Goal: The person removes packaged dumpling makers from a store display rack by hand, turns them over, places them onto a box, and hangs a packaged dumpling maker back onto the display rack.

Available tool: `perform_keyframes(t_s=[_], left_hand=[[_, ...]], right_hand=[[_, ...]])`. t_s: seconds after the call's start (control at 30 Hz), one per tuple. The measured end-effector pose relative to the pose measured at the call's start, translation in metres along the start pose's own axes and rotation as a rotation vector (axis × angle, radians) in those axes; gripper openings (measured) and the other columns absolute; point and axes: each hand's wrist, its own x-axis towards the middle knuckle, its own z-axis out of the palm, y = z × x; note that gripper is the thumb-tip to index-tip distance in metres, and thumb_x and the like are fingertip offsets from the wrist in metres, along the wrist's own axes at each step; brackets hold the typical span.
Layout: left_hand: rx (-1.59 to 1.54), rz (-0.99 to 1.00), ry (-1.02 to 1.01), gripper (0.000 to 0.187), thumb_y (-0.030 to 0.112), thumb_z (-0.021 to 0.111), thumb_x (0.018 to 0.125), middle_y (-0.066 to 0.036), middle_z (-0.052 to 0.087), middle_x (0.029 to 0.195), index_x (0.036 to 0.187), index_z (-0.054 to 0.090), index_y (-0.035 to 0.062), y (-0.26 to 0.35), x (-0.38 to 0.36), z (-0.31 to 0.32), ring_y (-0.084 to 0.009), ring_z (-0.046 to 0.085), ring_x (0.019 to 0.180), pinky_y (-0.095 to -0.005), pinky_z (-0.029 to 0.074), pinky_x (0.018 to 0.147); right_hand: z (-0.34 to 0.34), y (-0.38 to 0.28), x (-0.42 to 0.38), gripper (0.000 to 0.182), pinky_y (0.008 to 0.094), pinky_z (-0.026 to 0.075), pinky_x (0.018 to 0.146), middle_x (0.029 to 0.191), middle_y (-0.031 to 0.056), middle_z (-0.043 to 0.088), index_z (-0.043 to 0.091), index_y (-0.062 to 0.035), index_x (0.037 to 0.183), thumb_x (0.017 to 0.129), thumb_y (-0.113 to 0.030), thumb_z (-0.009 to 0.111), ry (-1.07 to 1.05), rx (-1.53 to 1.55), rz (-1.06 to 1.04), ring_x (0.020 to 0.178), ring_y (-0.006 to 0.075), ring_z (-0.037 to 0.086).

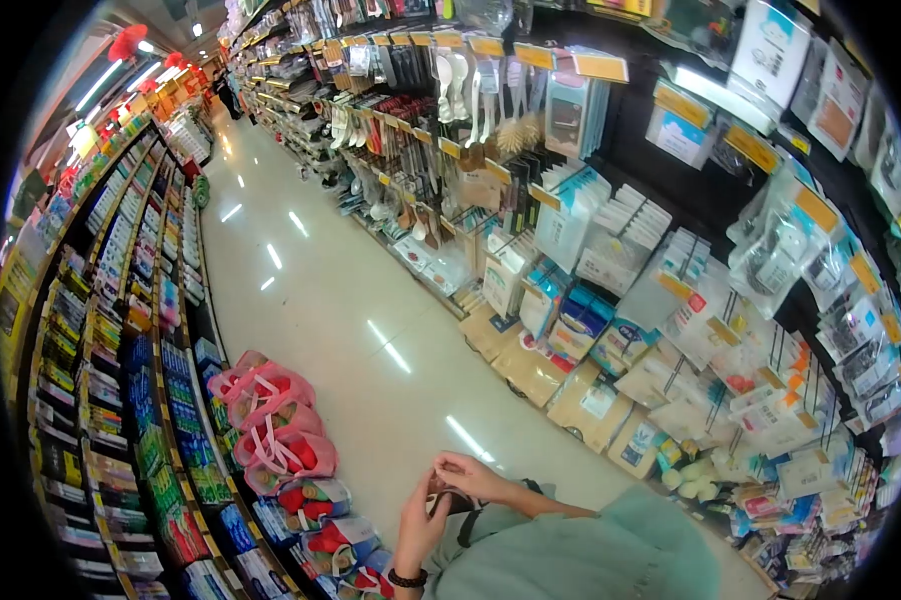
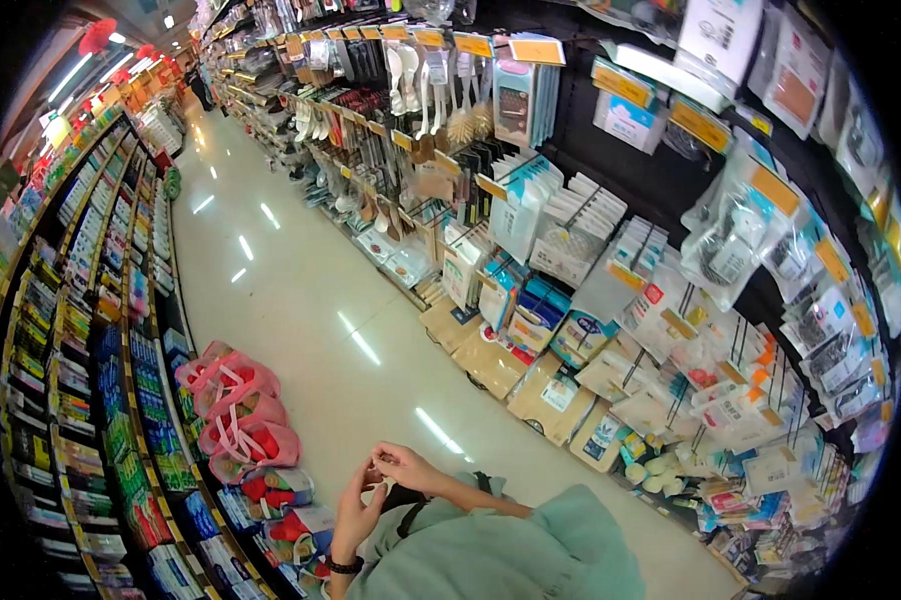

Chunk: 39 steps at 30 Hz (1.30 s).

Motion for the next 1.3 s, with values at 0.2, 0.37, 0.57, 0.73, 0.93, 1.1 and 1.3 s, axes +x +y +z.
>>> perform_keyframes(t_s=[0.2, 0.37, 0.57, 0.73, 0.93, 1.1, 1.3], left_hand=[[-0.044, 0.059, -0.075, 0.053, 0.004, 0.063, 0.088, -0.018, 0.067, 0.108, 0.138, 0.047, 0.0007, -0.018, 0.101, -0.035, -0.0273, 0.068, 0.099, -0.0347, 0.053, 0.086], [-0.100, -0.033, -0.125, 0.050, 0.007, 0.063, 0.089, -0.016, 0.067, 0.112, 0.138, 0.050, 0.0050, -0.037, 0.203, -0.089, -0.0247, 0.066, 0.103, -0.0349, 0.051, 0.088], [-0.108, 0.077, -0.043, 0.046, 0.010, 0.063, 0.090, -0.015, 0.067, 0.113, 0.134, 0.053, 0.0066, -0.042, 0.340, -0.179, -0.0259, 0.065, 0.103, -0.0355, 0.050, 0.088], [-0.047, 0.124, 0.032, 0.042, 0.011, 0.066, 0.089, -0.015, 0.067, 0.109, 0.129, 0.056, 0.0034, -0.060, 0.435, -0.216, -0.0277, 0.066, 0.100, -0.0364, 0.051, 0.086], [0.004, 0.185, -0.125, 0.043, 0.012, 0.065, 0.090, -0.013, 0.067, 0.113, 0.131, 0.054, 0.0047, -0.057, 0.530, -0.224, -0.0246, 0.065, 0.102, -0.0355, 0.051, 0.087], [0.032, 0.260, -0.228, 0.042, 0.012, 0.066, 0.089, -0.013, 0.067, 0.112, 0.129, 0.055, 0.0040, -0.056, 0.604, -0.202, -0.0263, 0.065, 0.100, -0.0350, 0.051, 0.087], [0.091, 0.364, -0.284, 0.037, 0.008, 0.066, 0.089, -0.014, 0.066, 0.113, 0.124, 0.057, 0.0027, -0.032, 0.710, -0.201, -0.0282, 0.064, 0.103, -0.0367, 0.050, 0.088]], right_hand=[[-0.034, -0.014, 0.088, 0.013, 0.0295, 0.049, 0.087, 0.097, 0.0020, 0.061, 0.056, -0.0058, 0.104, 0.101, -0.018, 0.053, 0.100, 0.059, 0.161, 0.094, 0.0119, 0.060], [-0.051, -0.049, 0.196, 0.014, 0.0294, 0.048, 0.083, 0.100, 0.0042, 0.064, 0.058, -0.0053, 0.105, 0.100, -0.018, 0.055, 0.202, -0.085, 0.236, 0.094, 0.0128, 0.061], [-0.052, -0.108, 0.337, 0.013, 0.0276, 0.048, 0.081, 0.103, 0.0031, 0.064, 0.057, -0.0061, 0.101, 0.101, -0.018, 0.053, 0.147, -0.057, 0.128, 0.093, 0.0111, 0.060], [-0.060, -0.153, 0.408, 0.016, 0.0311, 0.046, 0.088, 0.120, 0.0090, 0.060, 0.057, -0.0051, 0.109, 0.103, -0.018, 0.049, 0.192, 0.158, 0.066, 0.108, 0.0164, 0.058], [-0.112, -0.176, 0.470, 0.009, 0.0357, 0.045, 0.089, 0.116, 0.0083, 0.061, 0.056, -0.0100, 0.103, 0.101, -0.017, 0.050, 0.337, 0.619, -0.051, 0.107, 0.0212, 0.057], [-0.169, -0.206, 0.530, 0.012, 0.0361, 0.044, 0.089, 0.113, 0.0075, 0.061, 0.057, -0.0109, 0.108, 0.097, -0.014, 0.052, 0.358, 0.774, -0.179, 0.105, 0.0213, 0.056], [-0.218, -0.285, 0.608, 0.021, 0.0367, 0.044, 0.090, 0.112, 0.0077, 0.060, 0.056, -0.0102, 0.115, 0.094, -0.014, 0.052, 0.277, 0.824, -0.379, 0.105, 0.0223, 0.055]])
